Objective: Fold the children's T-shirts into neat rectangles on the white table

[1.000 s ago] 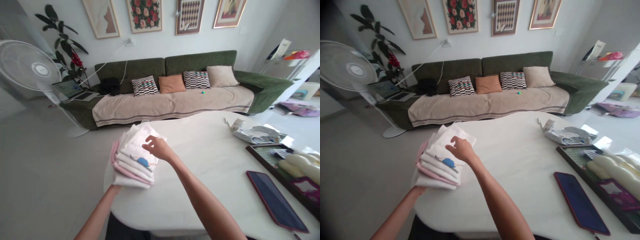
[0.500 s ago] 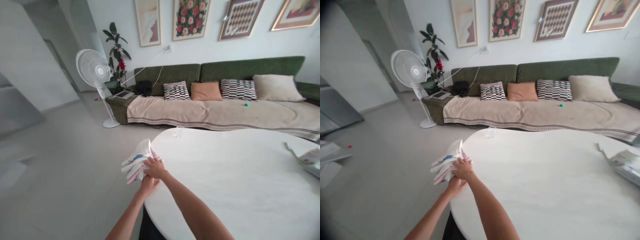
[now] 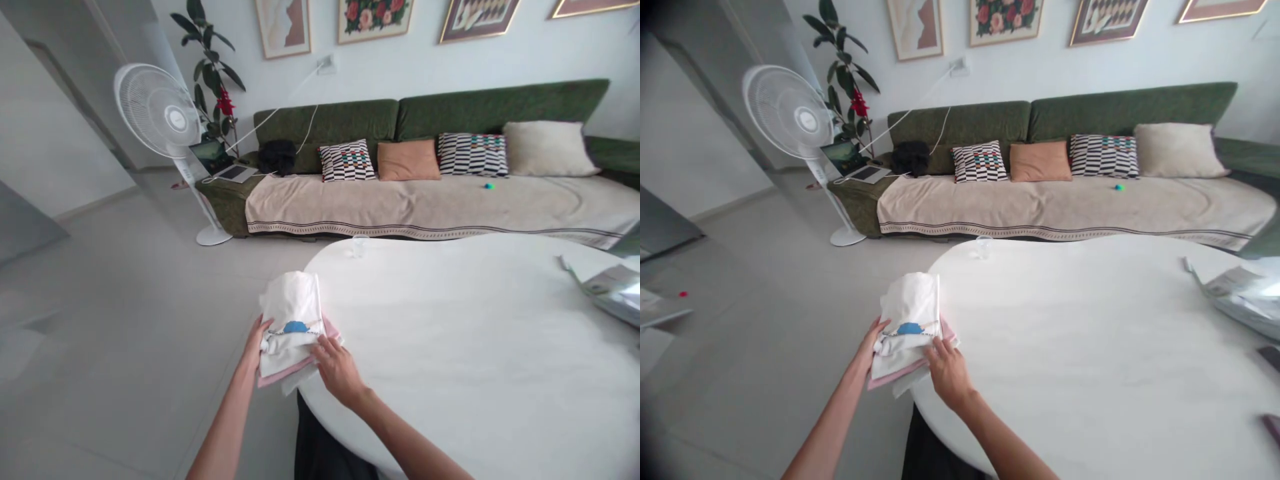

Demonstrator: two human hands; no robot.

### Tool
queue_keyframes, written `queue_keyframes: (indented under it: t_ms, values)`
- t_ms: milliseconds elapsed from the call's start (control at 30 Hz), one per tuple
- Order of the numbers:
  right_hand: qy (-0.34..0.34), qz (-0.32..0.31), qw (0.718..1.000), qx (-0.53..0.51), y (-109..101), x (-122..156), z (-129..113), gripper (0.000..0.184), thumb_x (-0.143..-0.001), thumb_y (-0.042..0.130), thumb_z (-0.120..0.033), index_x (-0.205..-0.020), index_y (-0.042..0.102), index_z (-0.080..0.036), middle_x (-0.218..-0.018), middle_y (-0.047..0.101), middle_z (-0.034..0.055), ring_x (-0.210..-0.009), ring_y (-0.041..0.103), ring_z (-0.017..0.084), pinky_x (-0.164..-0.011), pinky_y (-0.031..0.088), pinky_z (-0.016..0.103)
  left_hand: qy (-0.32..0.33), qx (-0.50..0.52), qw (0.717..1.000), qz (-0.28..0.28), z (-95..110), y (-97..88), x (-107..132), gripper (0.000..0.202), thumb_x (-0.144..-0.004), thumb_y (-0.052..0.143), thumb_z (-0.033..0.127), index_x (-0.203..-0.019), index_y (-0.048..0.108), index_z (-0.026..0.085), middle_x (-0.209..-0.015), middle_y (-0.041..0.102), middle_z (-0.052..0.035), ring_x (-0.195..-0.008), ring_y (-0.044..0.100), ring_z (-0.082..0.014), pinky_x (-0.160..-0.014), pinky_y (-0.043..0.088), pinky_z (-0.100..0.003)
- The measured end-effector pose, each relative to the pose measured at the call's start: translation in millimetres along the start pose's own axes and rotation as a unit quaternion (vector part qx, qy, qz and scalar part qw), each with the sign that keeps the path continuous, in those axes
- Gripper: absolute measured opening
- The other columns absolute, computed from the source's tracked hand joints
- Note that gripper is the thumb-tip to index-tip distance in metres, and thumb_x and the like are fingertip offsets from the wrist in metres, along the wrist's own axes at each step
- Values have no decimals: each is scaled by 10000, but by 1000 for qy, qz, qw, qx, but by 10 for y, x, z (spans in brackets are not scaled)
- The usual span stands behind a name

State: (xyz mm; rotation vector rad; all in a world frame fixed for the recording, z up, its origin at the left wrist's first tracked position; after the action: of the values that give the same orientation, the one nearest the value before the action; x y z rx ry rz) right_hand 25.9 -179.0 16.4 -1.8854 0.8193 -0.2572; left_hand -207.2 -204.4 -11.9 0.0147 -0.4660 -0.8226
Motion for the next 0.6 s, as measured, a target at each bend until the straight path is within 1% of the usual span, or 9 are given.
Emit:
queue_keyframes:
  t_ms: [67, 133, 200, 267, 333, 400, 467, 533, 600]
  values:
    - [39, 14, 998, -53, -80, 191, 34, 158, -822, 421, -165, -885, 557, -215, -974, 590, 49, -921, 543, 176, -731, 445, 263, 46, -80, 994, -58, 130, 186, 54, 525, -624, 661, 256, -1134, 536, 224, -1167, 582, -38, -1011, 575, -207, -791, 469, -251]
    - [102, 41, 990, -94, -214, 321, 164, 159, -861, 378, -232, -856, 535, -212, -828, 587, 27, -782, 569, 146, -666, 446, 238, 78, -157, 974, -144, 180, 371, 152, 545, -645, 644, 264, -1174, 516, 224, -1230, 540, -35, -1052, 548, -210, -821, 456, -253]
    - [187, 97, 973, -92, -381, 389, 378, 183, -852, 387, -254, -987, 498, -198, -933, 575, 55, -800, 568, 147, -687, 446, 251, 94, -226, 943, -227, 147, 575, 255, 536, -685, 605, 274, -1207, 494, 227, -1256, 518, -35, -1069, 534, -208, -850, 446, -273]
    - [263, 136, 953, -71, -530, 409, 620, 315, -802, 440, -211, -1113, 441, -166, -1077, 531, 111, -882, 556, 168, -748, 434, 284, 121, -294, 905, -284, 79, 799, 339, 496, -722, 564, 275, -1210, 500, 214, -1253, 519, -46, -1089, 518, -202, -891, 424, -295]
    - [303, 124, 943, -59, -629, 398, 826, 306, -744, 463, -138, -1048, 494, -134, -983, 572, 120, -837, 569, 185, -733, 428, 297, 180, -382, 861, -284, 42, 1006, 396, 428, -736, 547, 267, -1157, 556, 186, -1208, 546, -69, -1104, 500, -209, -942, 384, -326]
    - [303, 95, 946, -62, -707, 372, 946, 159, -690, 479, -84, -814, 560, -143, -746, 596, 70, -723, 579, 183, -667, 421, 278, 263, -480, 804, -233, 77, 1158, 439, 341, -729, 560, 262, -1051, 632, 175, -1169, 557, -93, -1127, 471, -239, -991, 324, -378]
    - [283, 81, 953, -69, -835, 326, 969, 107, -644, 511, -61, -631, 527, -166, -619, 568, 29, -657, 575, 168, -625, 407, 253, 324, -545, 749, -192, 170, 1238, 484, 268, -723, 570, 255, -957, 677, 179, -1156, 549, -107, -1127, 460, -256, -1003, 303, -399]
    - [251, 93, 960, -79, -1091, 247, 908, 115, -636, 539, -69, -597, 503, -171, -632, 571, 16, -646, 571, 148, -623, 404, 238, 347, -561, 722, -210, 284, 1258, 534, 261, -752, 532, 247, -959, 674, 174, -1140, 555, -107, -1096, 488, -233, -982, 335, -365]
    - [215, 124, 964, -94, -1516, 148, 786, 63, -694, 531, -115, -692, 516, -176, -694, 583, 6, -658, 571, 125, -636, 413, 228, 346, -553, 721, -233, 398, 1234, 589, 307, -802, 455, 248, -1030, 637, 155, -1097, 585, -100, -1033, 534, -197, -938, 380, -319]
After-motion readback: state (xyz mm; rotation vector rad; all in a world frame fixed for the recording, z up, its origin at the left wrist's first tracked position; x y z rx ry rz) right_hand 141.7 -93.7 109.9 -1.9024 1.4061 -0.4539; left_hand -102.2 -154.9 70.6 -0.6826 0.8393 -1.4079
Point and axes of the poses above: each hand's wrist, its own x-axis away from the middle knuckle, its own y-axis out of the palm, z = x × y, the point moved 2 cm from there along -x, towards the middle knuckle
